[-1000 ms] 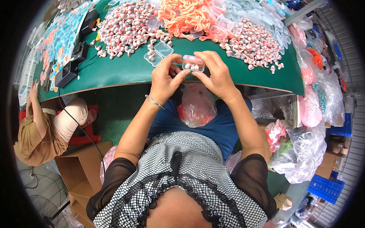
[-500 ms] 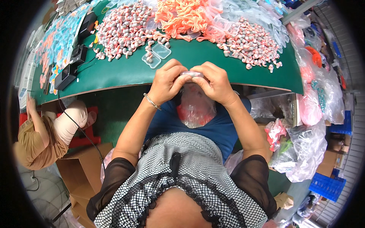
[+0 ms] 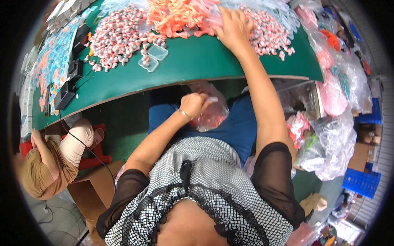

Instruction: Packing small pink ribbon decorative items into plastic cases and then into a plastic bag.

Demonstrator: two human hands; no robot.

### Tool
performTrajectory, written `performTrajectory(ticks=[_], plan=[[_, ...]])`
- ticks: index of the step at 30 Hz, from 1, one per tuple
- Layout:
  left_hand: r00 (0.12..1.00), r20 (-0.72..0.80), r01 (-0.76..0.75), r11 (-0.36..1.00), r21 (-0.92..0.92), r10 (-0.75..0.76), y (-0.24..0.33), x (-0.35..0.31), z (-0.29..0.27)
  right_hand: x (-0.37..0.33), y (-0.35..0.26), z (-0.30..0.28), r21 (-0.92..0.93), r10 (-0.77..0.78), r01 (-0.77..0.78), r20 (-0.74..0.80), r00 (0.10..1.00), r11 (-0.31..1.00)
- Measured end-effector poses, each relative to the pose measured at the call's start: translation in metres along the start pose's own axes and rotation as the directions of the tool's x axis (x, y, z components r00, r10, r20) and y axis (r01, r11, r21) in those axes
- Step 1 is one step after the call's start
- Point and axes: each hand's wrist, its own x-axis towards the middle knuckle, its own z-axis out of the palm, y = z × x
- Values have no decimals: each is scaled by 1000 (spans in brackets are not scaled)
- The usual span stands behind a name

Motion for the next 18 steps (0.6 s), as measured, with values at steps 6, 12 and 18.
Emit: performTrajectory(ticks=[6,12,18], plan=[[998,-59,3,999,48,0,-42,17,61,-11,6,6,236,64,-82,83,995,968],[985,-170,-64,975,-215,27,-54,-6,16,-22,-16,-31,533,1,33,-65,998,846],[916,-349,-332,860,-388,196,-11,-65,-99,-46,-24,-52,647,19,23,-57,998,762]])
